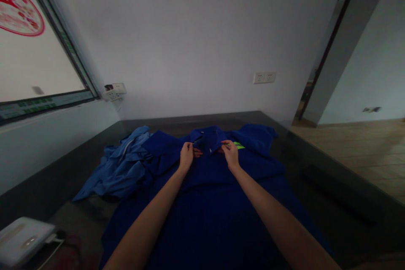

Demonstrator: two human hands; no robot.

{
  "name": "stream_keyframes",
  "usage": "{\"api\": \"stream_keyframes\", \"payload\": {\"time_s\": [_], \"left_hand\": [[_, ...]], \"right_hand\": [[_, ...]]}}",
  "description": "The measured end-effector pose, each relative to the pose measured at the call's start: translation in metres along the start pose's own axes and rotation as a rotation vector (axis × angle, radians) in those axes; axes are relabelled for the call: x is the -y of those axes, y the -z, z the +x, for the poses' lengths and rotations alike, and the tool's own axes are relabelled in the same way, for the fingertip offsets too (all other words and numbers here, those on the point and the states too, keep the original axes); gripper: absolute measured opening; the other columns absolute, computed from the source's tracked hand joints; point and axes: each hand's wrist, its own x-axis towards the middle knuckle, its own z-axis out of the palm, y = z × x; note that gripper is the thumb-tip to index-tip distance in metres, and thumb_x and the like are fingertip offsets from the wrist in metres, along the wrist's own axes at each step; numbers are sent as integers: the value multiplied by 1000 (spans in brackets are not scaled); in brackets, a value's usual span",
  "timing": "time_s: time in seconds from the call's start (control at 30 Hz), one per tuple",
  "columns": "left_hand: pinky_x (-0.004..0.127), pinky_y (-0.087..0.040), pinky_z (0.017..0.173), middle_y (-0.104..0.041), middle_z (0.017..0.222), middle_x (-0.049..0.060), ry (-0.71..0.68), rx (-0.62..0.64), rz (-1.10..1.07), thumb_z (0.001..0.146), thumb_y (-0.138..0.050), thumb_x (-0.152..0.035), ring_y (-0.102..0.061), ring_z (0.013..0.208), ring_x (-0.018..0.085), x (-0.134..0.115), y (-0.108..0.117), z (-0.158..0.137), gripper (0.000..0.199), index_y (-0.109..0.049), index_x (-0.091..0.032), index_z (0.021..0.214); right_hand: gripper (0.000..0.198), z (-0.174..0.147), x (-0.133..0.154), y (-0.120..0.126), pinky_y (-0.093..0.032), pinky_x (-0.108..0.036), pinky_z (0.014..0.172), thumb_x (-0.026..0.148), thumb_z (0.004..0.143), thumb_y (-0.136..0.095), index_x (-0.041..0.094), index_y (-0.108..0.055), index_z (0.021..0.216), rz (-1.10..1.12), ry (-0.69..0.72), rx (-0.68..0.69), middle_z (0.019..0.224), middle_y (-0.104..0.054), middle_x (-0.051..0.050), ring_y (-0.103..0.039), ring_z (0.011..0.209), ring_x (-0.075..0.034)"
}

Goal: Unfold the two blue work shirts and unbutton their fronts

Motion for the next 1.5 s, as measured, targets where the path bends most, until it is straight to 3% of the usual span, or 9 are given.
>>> {"api": "stream_keyframes", "payload": {"time_s": [0.1,0.2,0.3,0.5,0.73,0.93,1.07,1.23,1.5], "left_hand": [[30,-54,63,-67,81,5,-98,-47,43,94,-33,-25,-69,72,17,-4,4,1,12,-42,-20,88],[31,-51,77,-66,94,7,-276,-33,339,86,-48,-19,-66,88,18,-10,4,-4,3,-48,-19,89],[30,-46,84,-64,97,7,-436,35,567,81,-51,-14,-62,93,17,-20,0,-18,14,-53,-18,95],[24,-38,59,-61,70,1,-169,265,786,80,-57,-35,-56,64,16,-20,-4,-53,20,-59,-16,85],[22,-32,56,-53,63,-3,-238,238,628,79,-53,-31,-48,60,12,-12,0,-65,17,-55,-17,69],[21,-34,52,-52,56,-2,-179,229,380,77,-55,-42,-48,53,11,-28,4,-63,29,-57,-16,65],[22,-41,50,-56,53,-1,-72,259,233,78,-53,-46,-53,47,12,-31,4,-71,33,-57,-15,67],[21,-40,46,-57,51,-2,-155,252,477,83,-48,-40,-55,42,12,-35,3,-85,29,-57,-17,67],[21,-39,50,-62,55,0,-154,292,651,84,-48,-33,-58,48,14,-31,2,-90,22,-58,-19,71]], "right_hand": [[21,1,2,-2,-56,-36,73,30,75,-50,18,-57,91,-1,48,38,83,-68,-7,-68,78,-21],[25,-3,5,-7,-51,-39,88,23,79,-48,18,-58,101,-135,207,143,101,-68,-10,-65,97,-22],[38,-9,6,-11,-45,-41,97,14,78,-44,18,-55,115,-281,313,221,115,-64,-12,-60,110,-22],[47,-7,14,-10,-41,-41,102,11,80,-40,17,-49,126,-336,360,197,125,-58,-13,-55,118,-22],[49,-25,42,-9,-38,-41,103,13,78,-48,18,-47,127,-390,360,245,129,-53,-11,-51,119,-21],[6,-63,78,-4,-47,-31,74,20,81,-56,19,-63,81,-486,327,362,82,-63,-3,-59,78,-17],[4,-74,76,0,-44,-32,77,17,79,-61,20,-64,80,-602,307,331,83,-63,-3,-57,83,-19],[3,-81,75,4,-40,-34,80,18,77,-66,21,-68,77,-785,345,318,88,-61,-5,-55,91,-22],[7,-86,77,6,-39,-29,68,21,81,-61,21,-66,76,-852,299,406,77,-65,-3,-59,76,-19]]}}
